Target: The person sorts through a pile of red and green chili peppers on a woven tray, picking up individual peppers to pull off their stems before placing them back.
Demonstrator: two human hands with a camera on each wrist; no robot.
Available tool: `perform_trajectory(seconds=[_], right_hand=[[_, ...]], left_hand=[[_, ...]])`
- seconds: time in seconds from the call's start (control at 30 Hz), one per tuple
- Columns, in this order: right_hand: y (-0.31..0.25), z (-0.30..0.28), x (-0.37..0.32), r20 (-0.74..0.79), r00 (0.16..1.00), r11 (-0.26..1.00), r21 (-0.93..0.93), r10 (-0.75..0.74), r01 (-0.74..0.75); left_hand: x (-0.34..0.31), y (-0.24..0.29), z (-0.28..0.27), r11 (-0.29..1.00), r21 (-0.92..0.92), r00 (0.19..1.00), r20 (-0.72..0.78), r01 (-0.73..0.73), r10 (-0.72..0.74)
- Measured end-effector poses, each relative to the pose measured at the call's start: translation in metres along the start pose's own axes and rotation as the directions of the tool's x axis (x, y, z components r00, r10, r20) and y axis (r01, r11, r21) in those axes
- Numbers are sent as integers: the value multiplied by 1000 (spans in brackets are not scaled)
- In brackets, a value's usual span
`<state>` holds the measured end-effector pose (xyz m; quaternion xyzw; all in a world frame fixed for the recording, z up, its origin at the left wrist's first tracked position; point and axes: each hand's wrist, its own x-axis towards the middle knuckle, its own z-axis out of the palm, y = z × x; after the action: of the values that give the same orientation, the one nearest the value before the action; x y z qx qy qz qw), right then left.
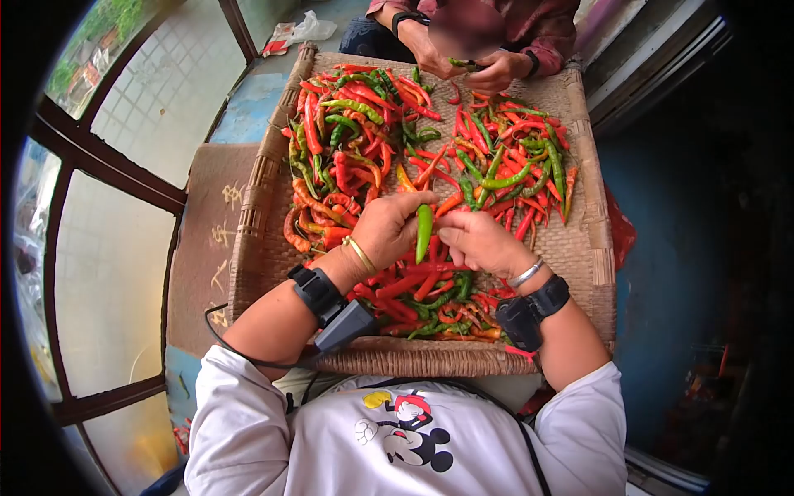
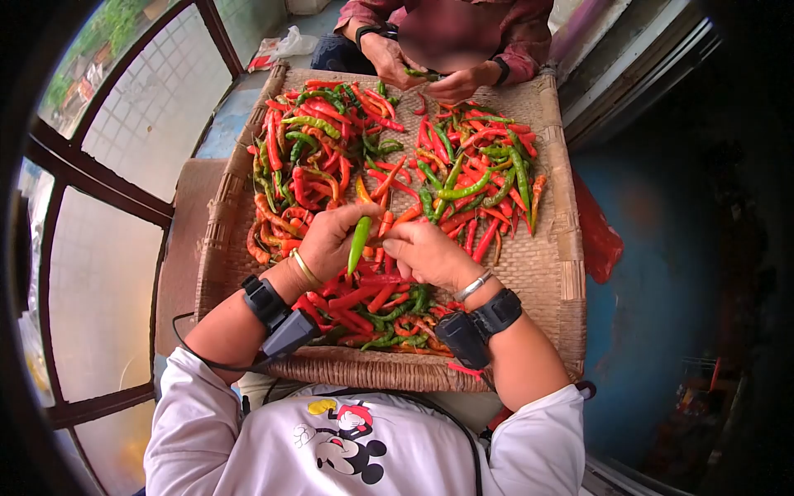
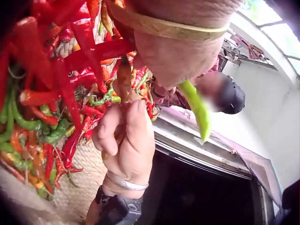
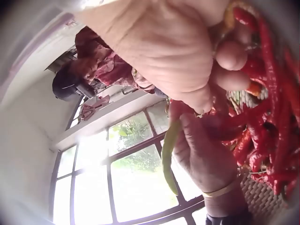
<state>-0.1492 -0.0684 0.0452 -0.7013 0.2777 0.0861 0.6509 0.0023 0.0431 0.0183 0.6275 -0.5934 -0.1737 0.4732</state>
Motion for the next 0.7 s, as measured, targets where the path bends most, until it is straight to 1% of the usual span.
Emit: perform_trajectory(seconds=[0.03,0.07,0.1,0.13,0.17,0.2,0.23,0.27,0.3,0.33,0.37,0.4,0.43,0.47,0.5,0.57,0.6,0.63,0.67,0.7], right_hand=[[2,0,1,2,1000,1000,-1,1,-1],[5,0,2,-61,997,989,139,-49,57],[8,-1,4,-130,987,955,272,-90,123],[11,-3,4,-124,988,932,339,-89,127],[12,-5,3,-124,988,933,338,-90,127],[12,-6,2,-103,989,894,426,-106,140],[13,-6,1,-83,989,847,511,-123,148],[12,-7,0,-81,989,847,511,-122,147],[10,-8,-1,-85,988,827,540,-130,155],[8,-9,-2,-90,987,806,568,-137,163],[7,-13,-2,-89,987,807,567,-136,163],[6,-18,-2,-130,982,828,529,-138,187],[5,-22,-3,-172,975,847,489,-141,209],[4,-26,-5,-203,968,837,494,-151,234],[2,-32,-7,-218,966,825,513,-140,236],[4,-50,-9,-278,949,809,518,-150,280],[2,-57,-9,-377,895,726,542,-238,422],[1,-59,-9,-477,822,626,547,-311,555],[-3,-62,-13,-559,769,526,573,-311,629],[-6,-61,-15,-557,769,527,572,-312,628]], left_hand=[[-1,1,-1,984,-56,973,167,168,-157],[-1,-2,1,998,-26,992,115,58,-55],[-1,-1,1,998,-25,992,114,59,-55],[0,1,0,993,-51,986,134,106,-99],[0,2,0,985,-77,978,154,155,-142],[1,3,0,985,-77,978,153,154,-141],[1,4,0,973,-124,971,164,193,-172],[1,4,-1,958,-171,964,176,231,-201],[2,6,-3,958,-171,964,175,232,-202],[3,7,-5,938,-171,939,225,302,-261],[3,8,-6,914,-167,908,273,370,-318],[3,6,-5,913,-168,908,272,371,-318],[2,1,-2,922,-190,928,233,336,-290],[1,-4,0,930,-211,946,195,300,-261],[0,-11,3,930,-212,946,195,300,-260],[0,-21,9,881,-303,931,114,364,-346],[-1,-21,9,881,-304,932,114,364,-345],[-1,-21,10,888,-295,936,104,353,-337],[-1,-21,10,896,-285,940,94,341,-328],[-1,-20,9,896,-287,940,91,340,-328]])
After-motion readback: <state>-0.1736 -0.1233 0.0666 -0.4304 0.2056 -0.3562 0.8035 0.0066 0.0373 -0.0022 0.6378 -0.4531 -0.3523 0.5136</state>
